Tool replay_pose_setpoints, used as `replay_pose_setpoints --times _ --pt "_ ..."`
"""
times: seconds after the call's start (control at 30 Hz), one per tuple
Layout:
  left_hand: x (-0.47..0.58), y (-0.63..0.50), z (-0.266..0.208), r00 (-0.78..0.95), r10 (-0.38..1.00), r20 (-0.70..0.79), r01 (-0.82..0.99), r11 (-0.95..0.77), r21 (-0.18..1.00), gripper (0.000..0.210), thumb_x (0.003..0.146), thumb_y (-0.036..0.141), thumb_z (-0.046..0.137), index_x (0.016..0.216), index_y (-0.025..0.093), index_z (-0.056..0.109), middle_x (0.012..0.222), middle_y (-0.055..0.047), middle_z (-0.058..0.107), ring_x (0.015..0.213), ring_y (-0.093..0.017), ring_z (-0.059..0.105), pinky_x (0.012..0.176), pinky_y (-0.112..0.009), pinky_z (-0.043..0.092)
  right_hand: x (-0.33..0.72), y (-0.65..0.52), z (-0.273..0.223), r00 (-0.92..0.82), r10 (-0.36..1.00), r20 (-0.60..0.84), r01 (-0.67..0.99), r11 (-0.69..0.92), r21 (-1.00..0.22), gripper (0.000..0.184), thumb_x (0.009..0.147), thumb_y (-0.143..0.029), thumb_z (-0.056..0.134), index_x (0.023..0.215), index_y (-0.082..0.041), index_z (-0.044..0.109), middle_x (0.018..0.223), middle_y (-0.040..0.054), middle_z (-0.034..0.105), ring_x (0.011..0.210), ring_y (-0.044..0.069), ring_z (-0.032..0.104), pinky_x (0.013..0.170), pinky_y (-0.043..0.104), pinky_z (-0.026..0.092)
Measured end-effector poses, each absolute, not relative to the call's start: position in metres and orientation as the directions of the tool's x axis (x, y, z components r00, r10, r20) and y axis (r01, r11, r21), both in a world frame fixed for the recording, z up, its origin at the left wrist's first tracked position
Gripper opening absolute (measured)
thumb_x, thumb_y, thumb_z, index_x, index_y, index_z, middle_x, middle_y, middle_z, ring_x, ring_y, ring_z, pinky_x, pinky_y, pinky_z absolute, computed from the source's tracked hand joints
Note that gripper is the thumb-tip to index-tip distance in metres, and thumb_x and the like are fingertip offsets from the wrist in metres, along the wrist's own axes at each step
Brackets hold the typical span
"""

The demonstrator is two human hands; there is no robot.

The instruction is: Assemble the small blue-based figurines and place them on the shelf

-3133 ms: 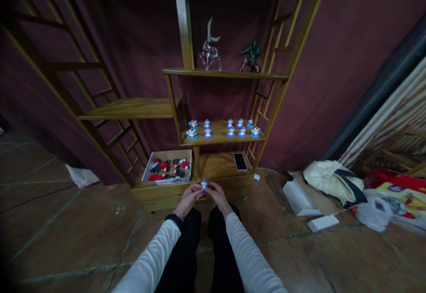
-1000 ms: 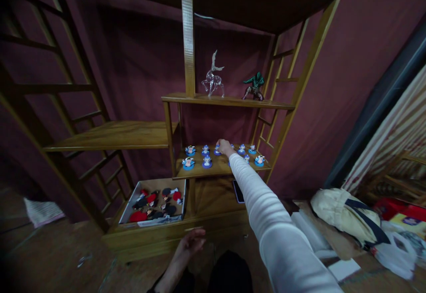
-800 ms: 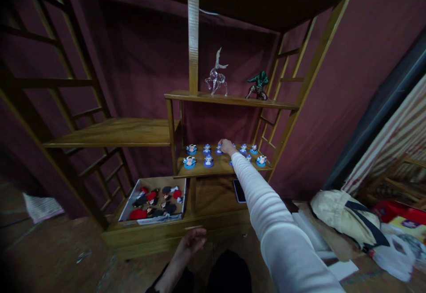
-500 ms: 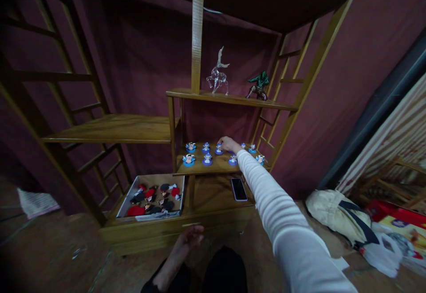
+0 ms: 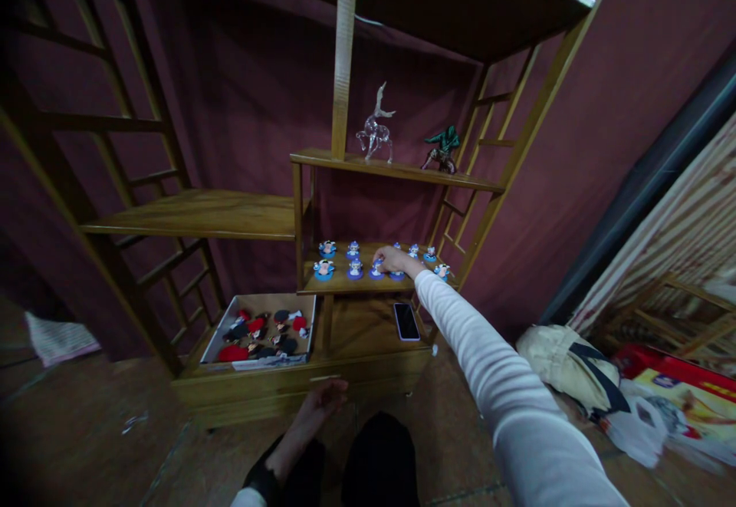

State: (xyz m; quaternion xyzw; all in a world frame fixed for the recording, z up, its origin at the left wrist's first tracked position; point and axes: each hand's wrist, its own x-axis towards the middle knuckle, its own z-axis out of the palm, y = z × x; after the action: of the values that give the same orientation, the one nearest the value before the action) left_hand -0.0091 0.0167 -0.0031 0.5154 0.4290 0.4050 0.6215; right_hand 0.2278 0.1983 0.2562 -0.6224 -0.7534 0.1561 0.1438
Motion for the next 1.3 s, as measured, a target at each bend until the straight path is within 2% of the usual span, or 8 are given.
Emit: replay_pose_setpoints --times 0.27,0.37,0.47,0.57,0.63,0.83,1.03,1.3 --pt "-0.009 0.017 -0.002 0.290 0.951 -0.111 -0.049 0.131 0.990 0.039 0.056 0.040 0.073 0.085 0.016 0.066 0.090 -0.009 0.067 0.082 -0.021 0.060 0.071 -0.030 0.044 0.227 0.196 0.255 -0.165 0.982 0.090 0.905 0.187 -0.381 0.036 0.055 -0.005 0.067 0.086 -0.021 0.068 0.074 -0.0022 0.066 0.065 0.010 0.058 0.056 0.016 0.042" --pt "-0.009 0.015 0.004 0.276 0.954 -0.119 -0.054 0.138 0.989 0.037 0.055 0.039 0.074 0.084 0.016 0.067 0.089 -0.009 0.067 0.084 -0.022 0.060 0.073 -0.031 0.045 0.230 0.194 0.262 -0.207 0.976 0.068 0.871 0.216 -0.440 0.043 0.055 -0.003 0.067 0.094 -0.021 0.067 0.083 -0.0004 0.068 0.070 0.012 0.060 0.061 0.017 0.044" --pt "-0.010 0.014 0.008 0.275 0.954 -0.124 -0.057 0.144 0.988 0.037 0.054 0.038 0.074 0.083 0.016 0.067 0.089 -0.009 0.067 0.085 -0.023 0.060 0.075 -0.032 0.045 0.237 0.193 0.275 -0.160 0.979 0.125 0.858 0.200 -0.473 0.049 0.058 -0.005 0.067 0.104 -0.021 0.063 0.093 0.0032 0.068 0.076 0.014 0.061 0.066 0.020 0.046" --pt "-0.010 0.016 0.006 0.286 0.951 -0.117 -0.063 0.141 0.988 0.037 0.054 0.039 0.075 0.082 0.016 0.067 0.088 -0.009 0.067 0.086 -0.023 0.060 0.076 -0.032 0.045 0.241 0.191 0.287 -0.124 0.972 0.200 0.900 0.195 -0.391 0.044 0.059 -0.011 0.070 0.102 -0.022 0.065 0.098 0.0040 0.067 0.084 0.017 0.061 0.074 0.024 0.046" --pt "-0.009 0.018 0.002 0.294 0.949 -0.112 -0.067 0.138 0.988 0.038 0.053 0.039 0.075 0.082 0.016 0.067 0.088 -0.009 0.067 0.086 -0.023 0.060 0.076 -0.033 0.045 0.237 0.188 0.289 -0.165 0.961 0.221 0.907 0.236 -0.348 0.038 0.063 -0.015 0.069 0.100 -0.024 0.066 0.101 0.0031 0.066 0.089 0.018 0.061 0.078 0.025 0.045" --pt "-0.006 0.017 -0.006 0.286 0.952 -0.106 -0.091 0.137 0.986 0.039 0.054 0.039 0.075 0.083 0.016 0.067 0.092 -0.010 0.067 0.090 -0.024 0.060 0.079 -0.033 0.046 0.196 0.182 0.269 -0.364 0.914 0.179 0.849 0.405 -0.339 0.039 0.067 -0.019 0.068 0.105 -0.025 0.064 0.105 0.0016 0.066 0.094 0.017 0.060 0.083 0.024 0.043" --pt "-0.007 0.017 -0.004 0.261 0.958 -0.118 -0.079 0.143 0.986 0.037 0.054 0.039 0.075 0.082 0.016 0.066 0.087 -0.009 0.067 0.083 -0.022 0.061 0.074 -0.032 0.046 0.171 0.186 0.256 -0.364 0.911 0.195 0.869 0.407 -0.280 0.042 0.069 -0.017 0.066 0.110 -0.026 0.061 0.112 0.0034 0.064 0.102 0.020 0.058 0.088 0.025 0.042" --pt "-0.007 0.016 -0.002 0.286 0.954 -0.089 -0.094 0.120 0.988 0.033 0.057 0.035 0.074 0.084 0.016 0.067 0.083 -0.008 0.067 0.082 -0.021 0.061 0.074 -0.031 0.046 0.166 0.193 0.250 -0.305 0.937 0.171 0.890 0.345 -0.298 0.034 0.071 -0.012 0.061 0.101 -0.026 0.066 0.102 0.0005 0.067 0.094 0.018 0.062 0.083 0.023 0.044"
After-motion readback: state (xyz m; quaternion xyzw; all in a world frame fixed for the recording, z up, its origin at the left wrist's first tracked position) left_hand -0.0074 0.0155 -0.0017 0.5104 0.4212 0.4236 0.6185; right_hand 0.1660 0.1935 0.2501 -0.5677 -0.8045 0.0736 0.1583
